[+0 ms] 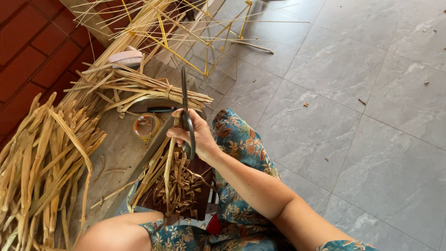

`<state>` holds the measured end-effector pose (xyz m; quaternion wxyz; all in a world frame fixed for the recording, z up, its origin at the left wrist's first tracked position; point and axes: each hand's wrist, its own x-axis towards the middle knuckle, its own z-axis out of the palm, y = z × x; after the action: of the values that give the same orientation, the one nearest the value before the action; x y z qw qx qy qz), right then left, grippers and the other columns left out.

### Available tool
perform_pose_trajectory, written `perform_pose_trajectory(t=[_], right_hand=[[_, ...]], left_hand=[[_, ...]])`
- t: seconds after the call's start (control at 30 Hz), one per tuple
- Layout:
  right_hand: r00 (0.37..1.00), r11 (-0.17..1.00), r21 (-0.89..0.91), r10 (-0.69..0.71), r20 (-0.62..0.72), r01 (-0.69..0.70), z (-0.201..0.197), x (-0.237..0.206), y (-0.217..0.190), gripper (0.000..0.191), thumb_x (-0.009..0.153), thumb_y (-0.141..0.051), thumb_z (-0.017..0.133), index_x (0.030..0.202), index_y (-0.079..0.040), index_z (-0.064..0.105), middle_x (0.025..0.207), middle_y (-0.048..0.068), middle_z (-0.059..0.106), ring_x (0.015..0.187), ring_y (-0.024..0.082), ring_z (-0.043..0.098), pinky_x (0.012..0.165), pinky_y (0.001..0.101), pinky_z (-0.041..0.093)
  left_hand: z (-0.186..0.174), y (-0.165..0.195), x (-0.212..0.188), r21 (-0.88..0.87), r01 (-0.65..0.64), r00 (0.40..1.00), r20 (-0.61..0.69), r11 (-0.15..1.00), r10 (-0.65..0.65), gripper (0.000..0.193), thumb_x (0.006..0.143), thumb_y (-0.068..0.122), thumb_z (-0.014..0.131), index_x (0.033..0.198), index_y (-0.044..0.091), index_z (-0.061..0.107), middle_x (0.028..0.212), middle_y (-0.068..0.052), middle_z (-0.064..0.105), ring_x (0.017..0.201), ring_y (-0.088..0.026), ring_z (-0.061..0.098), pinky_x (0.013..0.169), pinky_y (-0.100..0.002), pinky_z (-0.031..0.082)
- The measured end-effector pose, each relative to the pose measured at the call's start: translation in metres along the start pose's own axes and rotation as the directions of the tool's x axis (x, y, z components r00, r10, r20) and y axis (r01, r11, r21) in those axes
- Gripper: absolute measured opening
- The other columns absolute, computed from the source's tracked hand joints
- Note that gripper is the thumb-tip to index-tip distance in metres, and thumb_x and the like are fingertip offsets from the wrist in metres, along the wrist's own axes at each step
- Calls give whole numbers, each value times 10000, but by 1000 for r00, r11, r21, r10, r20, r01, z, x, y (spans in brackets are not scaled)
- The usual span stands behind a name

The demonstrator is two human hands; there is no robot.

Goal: The person sits cross-legged on the floor and uses shears to cut long dried plant strips into short pieces. The cut pieces fall onto a small wooden board on the lap, while the uncut strips are gathered from a pile on a nearby table.

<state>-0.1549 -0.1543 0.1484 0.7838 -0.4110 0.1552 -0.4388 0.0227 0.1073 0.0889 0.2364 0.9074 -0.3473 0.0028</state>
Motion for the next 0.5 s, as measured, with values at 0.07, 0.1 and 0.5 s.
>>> perform_pose_trajectory(t=[0.07, 0.1, 0.5], right_hand=[[1000, 1000, 10, -12, 11, 12, -1, 0, 2, 369, 902, -67, 790, 1201, -92, 575, 867, 68, 704, 659, 92, 619, 555, 241, 515], [1000, 1000, 6, -16, 8, 16, -1, 0, 2, 373, 899, -61, 792, 1201, -93, 575, 861, 60, 696, 657, 91, 618, 552, 241, 513], [996, 988, -136, 70, -49, -76, 0, 3, -3, 319, 865, -49, 781, 1131, -110, 617, 780, 90, 702, 553, 136, 619, 452, 224, 494]], left_hand=[[-3, 0, -7, -16, -12, 1000, 18, 1000, 12, 241, 1015, 240, 718, 1214, 105, 730, 1040, -110, 755, 929, -216, 724, 805, -356, 547], [-1, 0, -12, -29, -26, 999, 35, 999, 27, 241, 1018, 244, 718, 1214, 105, 729, 1045, -112, 755, 936, -221, 724, 811, -361, 547], [-70, -161, 90, 494, 296, 877, 198, 817, -438, 243, 1055, 296, 718, 1219, 117, 715, 1098, -131, 756, 1031, -286, 734, 886, -415, 555]])
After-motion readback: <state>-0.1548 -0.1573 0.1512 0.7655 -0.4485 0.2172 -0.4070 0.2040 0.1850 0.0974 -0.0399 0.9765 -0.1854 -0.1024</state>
